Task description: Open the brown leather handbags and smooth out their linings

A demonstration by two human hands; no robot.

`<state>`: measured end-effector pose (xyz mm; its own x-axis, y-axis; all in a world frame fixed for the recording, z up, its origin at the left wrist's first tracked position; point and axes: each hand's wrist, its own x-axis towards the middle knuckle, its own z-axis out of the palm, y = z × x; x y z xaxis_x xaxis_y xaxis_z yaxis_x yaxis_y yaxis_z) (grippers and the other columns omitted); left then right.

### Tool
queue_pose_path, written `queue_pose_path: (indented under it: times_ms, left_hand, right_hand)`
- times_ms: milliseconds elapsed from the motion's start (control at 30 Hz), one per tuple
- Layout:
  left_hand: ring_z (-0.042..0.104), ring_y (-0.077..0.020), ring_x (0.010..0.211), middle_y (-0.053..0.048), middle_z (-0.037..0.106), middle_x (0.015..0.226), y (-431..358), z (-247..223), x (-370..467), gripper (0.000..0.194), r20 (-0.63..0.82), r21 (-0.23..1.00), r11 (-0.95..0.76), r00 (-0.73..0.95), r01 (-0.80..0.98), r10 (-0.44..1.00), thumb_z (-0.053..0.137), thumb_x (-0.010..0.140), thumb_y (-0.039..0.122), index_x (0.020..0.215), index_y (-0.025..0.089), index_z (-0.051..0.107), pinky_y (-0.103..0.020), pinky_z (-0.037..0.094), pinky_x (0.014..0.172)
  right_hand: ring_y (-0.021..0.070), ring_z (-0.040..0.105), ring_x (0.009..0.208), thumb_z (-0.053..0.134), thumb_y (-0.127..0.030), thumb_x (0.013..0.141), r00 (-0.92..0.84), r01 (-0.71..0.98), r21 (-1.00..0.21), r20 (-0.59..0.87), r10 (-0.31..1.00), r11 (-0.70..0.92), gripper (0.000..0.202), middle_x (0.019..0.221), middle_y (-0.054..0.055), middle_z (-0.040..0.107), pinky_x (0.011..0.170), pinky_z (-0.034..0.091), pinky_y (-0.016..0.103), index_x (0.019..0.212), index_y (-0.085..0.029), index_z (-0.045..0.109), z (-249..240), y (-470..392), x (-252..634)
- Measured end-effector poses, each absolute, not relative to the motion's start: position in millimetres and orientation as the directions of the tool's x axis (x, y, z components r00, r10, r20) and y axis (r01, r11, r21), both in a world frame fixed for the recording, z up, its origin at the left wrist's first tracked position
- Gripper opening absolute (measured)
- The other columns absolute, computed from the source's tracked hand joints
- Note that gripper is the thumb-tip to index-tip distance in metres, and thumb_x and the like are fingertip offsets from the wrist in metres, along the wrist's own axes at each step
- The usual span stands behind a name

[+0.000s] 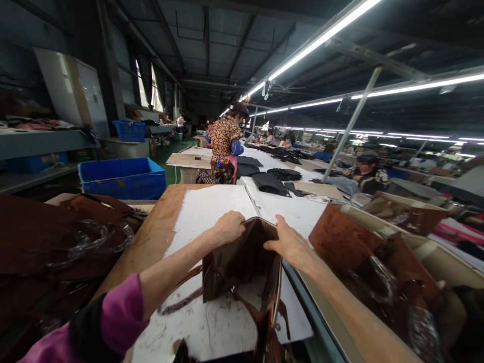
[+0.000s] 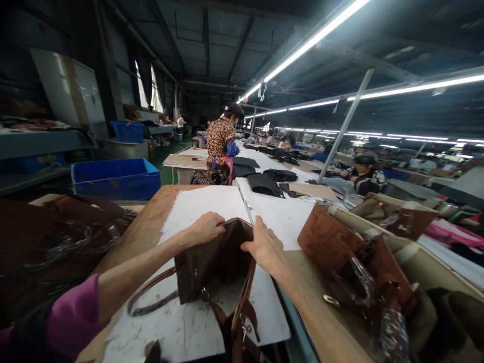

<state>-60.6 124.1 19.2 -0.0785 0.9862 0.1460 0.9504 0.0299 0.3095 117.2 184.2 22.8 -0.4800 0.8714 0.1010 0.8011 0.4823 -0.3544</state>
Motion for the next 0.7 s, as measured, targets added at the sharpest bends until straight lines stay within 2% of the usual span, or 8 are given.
queue_pose_path:
  times_ms: [67,167,267,367,500,700]
  left_hand:
    - [0.056,-0.017,0.065,-0.007,0.063,0.069,122,21,-60,0.023,0.16,0.317,-0.008,-0.045,0.948,0.986,0.043,0.067,0.019,0.073,0.014,0.065,-0.024,0.039,0.057]
    - [0.054,-0.0167,0.062,-0.007,0.063,0.067,116,25,-57,0.024,0.166,0.315,-0.047,-0.006,0.948,0.986,0.042,0.066,0.018,0.07,0.013,0.066,-0.024,0.037,0.055]
    - [0.053,-0.0157,0.061,-0.005,0.062,0.063,102,27,-52,0.024,0.159,0.331,-0.092,0.04,0.939,0.986,0.042,0.067,0.019,0.068,0.014,0.065,-0.023,0.035,0.055]
    - [0.052,-0.0147,0.06,-0.004,0.06,0.061,87,27,-51,0.023,0.147,0.343,-0.102,0.054,0.934,0.988,0.042,0.068,0.02,0.065,0.014,0.064,-0.022,0.035,0.054]
    - [0.054,-0.0162,0.063,-0.005,0.061,0.063,81,23,-57,0.023,0.119,0.347,-0.029,-0.013,0.937,0.993,0.041,0.07,0.021,0.067,0.014,0.063,-0.023,0.037,0.057]
    - [0.056,-0.0207,0.081,-0.006,0.063,0.088,97,22,-56,0.028,0.172,0.296,0.094,-0.15,0.95,0.974,0.042,0.067,0.018,0.087,0.02,0.062,-0.028,0.041,0.065]
  right_hand:
    - [0.0223,0.054,0.081,0.063,-0.031,0.058,-0.508,0.774,-0.445,-0.015,0.861,0.449,0.06,0.09,0.008,0.06,0.064,0.037,0.028,0.113,-0.015,0.044,20,189,131]
    - [0.0158,0.055,0.068,0.052,-0.02,0.062,-0.633,0.653,-0.584,-0.07,0.771,0.483,0.031,0.073,0.0,0.061,0.058,0.036,0.023,0.092,-0.018,0.057,19,201,147]
    - [0.014,0.054,0.063,0.045,-0.018,0.065,-0.691,0.585,-0.637,-0.067,0.72,0.502,0.024,0.066,-0.002,0.061,0.056,0.036,0.022,0.083,-0.017,0.061,24,207,156]
    - [0.0143,0.054,0.063,0.044,-0.018,0.065,-0.721,0.556,-0.629,-0.041,0.691,0.543,0.025,0.066,-0.002,0.062,0.057,0.036,0.022,0.08,-0.017,0.063,28,204,158]
    - [0.0152,0.054,0.065,0.043,-0.019,0.066,-0.727,0.55,-0.584,0.017,0.687,0.597,0.025,0.066,-0.002,0.062,0.059,0.036,0.022,0.078,-0.019,0.064,27,196,154]
    - [0.0152,0.053,0.066,0.042,-0.021,0.067,-0.724,0.57,-0.526,0.043,0.689,0.632,0.024,0.064,-0.002,0.06,0.057,0.033,0.022,0.077,-0.021,0.064,24,193,147]
